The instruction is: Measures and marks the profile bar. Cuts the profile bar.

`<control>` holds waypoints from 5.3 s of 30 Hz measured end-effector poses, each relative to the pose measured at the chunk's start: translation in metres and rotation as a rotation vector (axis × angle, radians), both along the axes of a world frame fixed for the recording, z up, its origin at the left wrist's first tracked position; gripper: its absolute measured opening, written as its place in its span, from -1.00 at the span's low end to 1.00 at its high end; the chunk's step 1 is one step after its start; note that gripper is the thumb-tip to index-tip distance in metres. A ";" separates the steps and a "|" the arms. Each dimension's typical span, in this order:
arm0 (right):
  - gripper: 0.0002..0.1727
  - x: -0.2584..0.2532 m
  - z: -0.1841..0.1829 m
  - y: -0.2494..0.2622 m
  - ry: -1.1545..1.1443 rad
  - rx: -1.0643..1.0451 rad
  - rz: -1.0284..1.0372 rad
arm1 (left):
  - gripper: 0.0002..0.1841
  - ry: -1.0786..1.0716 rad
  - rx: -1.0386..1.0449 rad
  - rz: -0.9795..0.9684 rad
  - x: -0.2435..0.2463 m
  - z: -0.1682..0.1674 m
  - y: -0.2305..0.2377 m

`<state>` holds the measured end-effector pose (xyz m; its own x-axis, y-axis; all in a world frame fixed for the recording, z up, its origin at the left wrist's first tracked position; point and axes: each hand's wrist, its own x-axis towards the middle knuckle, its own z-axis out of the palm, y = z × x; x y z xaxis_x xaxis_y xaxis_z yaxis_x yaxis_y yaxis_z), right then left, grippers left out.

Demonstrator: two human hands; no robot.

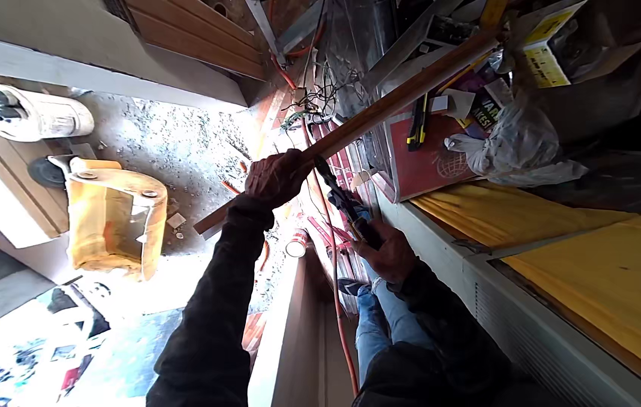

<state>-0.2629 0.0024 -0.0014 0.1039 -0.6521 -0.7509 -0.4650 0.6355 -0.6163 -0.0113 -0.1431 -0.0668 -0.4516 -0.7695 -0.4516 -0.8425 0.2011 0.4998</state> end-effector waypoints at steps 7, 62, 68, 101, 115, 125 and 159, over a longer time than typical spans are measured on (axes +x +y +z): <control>-0.69 0.005 0.009 0.000 0.041 -0.007 0.027 | -0.47 -0.017 0.015 0.009 0.002 0.006 -0.002; -0.64 0.015 0.017 -0.002 0.155 0.041 0.082 | -0.47 -0.046 0.018 -0.007 -0.002 0.004 0.009; -0.61 0.012 0.020 -0.007 0.129 0.081 0.092 | -0.48 -0.056 0.036 -0.025 -0.001 0.005 0.011; -0.62 0.010 0.018 -0.011 0.163 0.061 0.100 | -0.47 -0.028 0.012 -0.060 -0.001 0.005 0.011; -0.58 0.012 0.021 -0.022 0.248 0.067 0.173 | -0.44 -0.040 0.029 -0.051 -0.002 0.004 0.009; -0.61 -0.013 0.021 -0.017 0.045 0.079 0.110 | -0.38 -0.069 0.076 0.103 0.016 0.003 -0.006; -0.79 0.008 0.011 0.012 -0.352 -0.279 -0.455 | -0.80 1.244 0.392 1.163 -0.102 0.050 -0.045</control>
